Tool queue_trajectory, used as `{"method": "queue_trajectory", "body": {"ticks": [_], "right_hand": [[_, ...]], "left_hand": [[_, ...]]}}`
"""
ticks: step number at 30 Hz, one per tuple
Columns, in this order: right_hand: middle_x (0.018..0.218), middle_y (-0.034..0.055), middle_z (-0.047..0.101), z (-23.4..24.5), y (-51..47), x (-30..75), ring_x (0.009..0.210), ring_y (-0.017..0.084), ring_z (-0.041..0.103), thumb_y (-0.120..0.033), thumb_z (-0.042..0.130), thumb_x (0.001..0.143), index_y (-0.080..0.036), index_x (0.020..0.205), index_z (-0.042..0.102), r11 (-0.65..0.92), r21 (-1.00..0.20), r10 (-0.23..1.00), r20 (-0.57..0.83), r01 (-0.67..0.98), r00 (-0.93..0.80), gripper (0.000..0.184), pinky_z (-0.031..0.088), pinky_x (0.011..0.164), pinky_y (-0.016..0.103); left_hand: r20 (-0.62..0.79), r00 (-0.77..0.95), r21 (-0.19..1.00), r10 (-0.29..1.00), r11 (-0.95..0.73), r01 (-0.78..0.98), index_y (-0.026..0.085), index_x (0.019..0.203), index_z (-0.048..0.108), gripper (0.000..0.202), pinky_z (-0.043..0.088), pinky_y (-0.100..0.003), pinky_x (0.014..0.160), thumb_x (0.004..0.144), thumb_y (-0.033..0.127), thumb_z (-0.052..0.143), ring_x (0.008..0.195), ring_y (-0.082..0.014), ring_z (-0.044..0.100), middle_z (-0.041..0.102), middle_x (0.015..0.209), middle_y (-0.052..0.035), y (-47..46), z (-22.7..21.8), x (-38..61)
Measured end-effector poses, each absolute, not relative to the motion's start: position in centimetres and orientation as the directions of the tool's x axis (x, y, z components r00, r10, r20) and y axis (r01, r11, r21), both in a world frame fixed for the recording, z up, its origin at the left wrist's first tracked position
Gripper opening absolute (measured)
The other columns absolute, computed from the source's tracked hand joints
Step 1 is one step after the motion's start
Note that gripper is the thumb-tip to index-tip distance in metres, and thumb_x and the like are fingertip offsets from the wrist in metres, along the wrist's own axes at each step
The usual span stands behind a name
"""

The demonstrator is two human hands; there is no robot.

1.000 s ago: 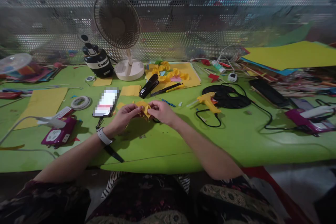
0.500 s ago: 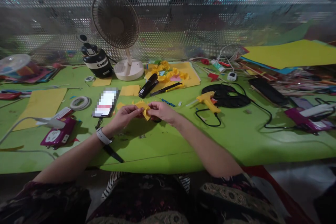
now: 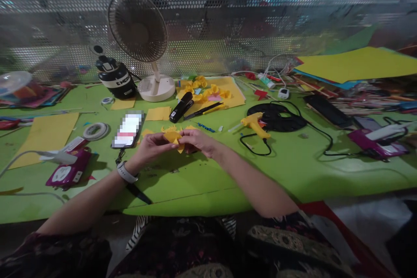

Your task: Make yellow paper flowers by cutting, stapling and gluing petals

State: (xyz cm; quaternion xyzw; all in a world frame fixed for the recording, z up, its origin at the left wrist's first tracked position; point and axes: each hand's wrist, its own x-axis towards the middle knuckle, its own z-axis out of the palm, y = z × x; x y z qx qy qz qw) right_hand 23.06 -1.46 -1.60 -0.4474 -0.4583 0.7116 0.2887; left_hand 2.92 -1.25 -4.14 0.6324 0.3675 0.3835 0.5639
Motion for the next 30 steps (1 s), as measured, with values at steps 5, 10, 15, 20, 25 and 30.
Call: {"method": "queue_trajectory", "body": {"ticks": [5, 10, 15, 20, 25, 30], "right_hand": [[0.073, -0.0018, 0.068, -1.6, -1.5, 23.0, 0.050, 0.005, 0.054, -0.015, 0.068, 0.076, -0.016, 0.087, 0.066, -0.397, -0.918, 0.826, -0.362, 0.010, -0.433, 0.010, 0.045, 0.051, 0.018], [0.070, -0.0027, 0.067, -1.8, -1.2, 23.3, 0.051, 0.006, 0.055, -0.019, 0.074, 0.074, -0.016, 0.081, 0.064, -0.318, -0.948, 0.865, -0.280, -0.025, -0.418, 0.013, 0.044, 0.051, 0.019], [0.067, -0.0026, 0.066, -1.6, -1.0, 23.7, 0.054, 0.009, 0.058, -0.025, 0.076, 0.072, -0.017, 0.080, 0.062, -0.250, -0.968, 0.864, -0.217, -0.014, -0.455, 0.017, 0.047, 0.055, 0.022], [0.069, -0.0017, 0.061, -1.0, -1.8, 23.5, 0.060, 0.011, 0.056, -0.032, 0.069, 0.080, -0.018, 0.080, 0.062, 0.010, -0.979, 0.894, -0.082, 0.204, -0.440, 0.016, 0.043, 0.059, 0.026], [0.062, -0.0034, 0.049, -1.9, -2.2, 22.7, 0.059, 0.011, 0.043, -0.035, 0.062, 0.088, -0.020, 0.065, 0.051, 0.303, -0.880, 0.902, 0.140, 0.367, -0.409, 0.030, 0.033, 0.057, 0.026], [0.061, -0.0033, 0.047, -1.8, -2.0, 22.9, 0.058, 0.012, 0.045, -0.043, 0.052, 0.093, -0.021, 0.066, 0.050, 0.209, -0.930, 0.944, 0.112, 0.302, -0.311, 0.035, 0.035, 0.055, 0.026]], "left_hand": [[0.073, 0.411, 0.995, 0.908, -0.092, 0.027, 0.015, 0.084, 0.078, 0.032, 0.054, -0.025, 0.060, 0.068, 0.042, 0.087, 0.064, -0.0128, 0.066, 0.077, 0.079, -0.0068, -1.3, -3.9, 3.0], [0.019, 0.377, 1.000, 0.926, -0.019, -0.005, 0.014, 0.072, 0.075, 0.030, 0.050, -0.024, 0.057, 0.066, 0.041, 0.088, 0.059, -0.0112, 0.062, 0.074, 0.071, -0.0051, -1.2, -3.8, 3.1], [-0.025, 0.371, 0.999, 0.928, 0.014, 0.032, 0.015, 0.065, 0.071, 0.031, 0.046, -0.023, 0.053, 0.067, 0.041, 0.087, 0.056, -0.0096, 0.057, 0.070, 0.066, -0.0031, -1.0, -3.6, 3.0], [-0.113, 0.406, 0.991, 0.907, 0.071, 0.117, 0.014, 0.066, 0.068, 0.033, 0.040, -0.022, 0.049, 0.070, 0.042, 0.085, 0.052, -0.0076, 0.052, 0.067, 0.064, -0.0019, -0.9, -3.7, 2.9], [-0.095, 0.497, 0.994, 0.863, 0.055, 0.096, 0.014, 0.067, 0.066, 0.035, 0.035, -0.022, 0.049, 0.072, 0.044, 0.083, 0.052, -0.0073, 0.049, 0.063, 0.062, -0.0006, -1.1, -4.0, 2.9], [-0.052, 0.493, 0.994, 0.869, -0.001, 0.106, 0.015, 0.071, 0.067, 0.039, 0.043, -0.025, 0.062, 0.086, 0.050, 0.069, 0.061, -0.0097, 0.053, 0.064, 0.069, -0.0017, -0.7, -3.8, 2.7]]}}
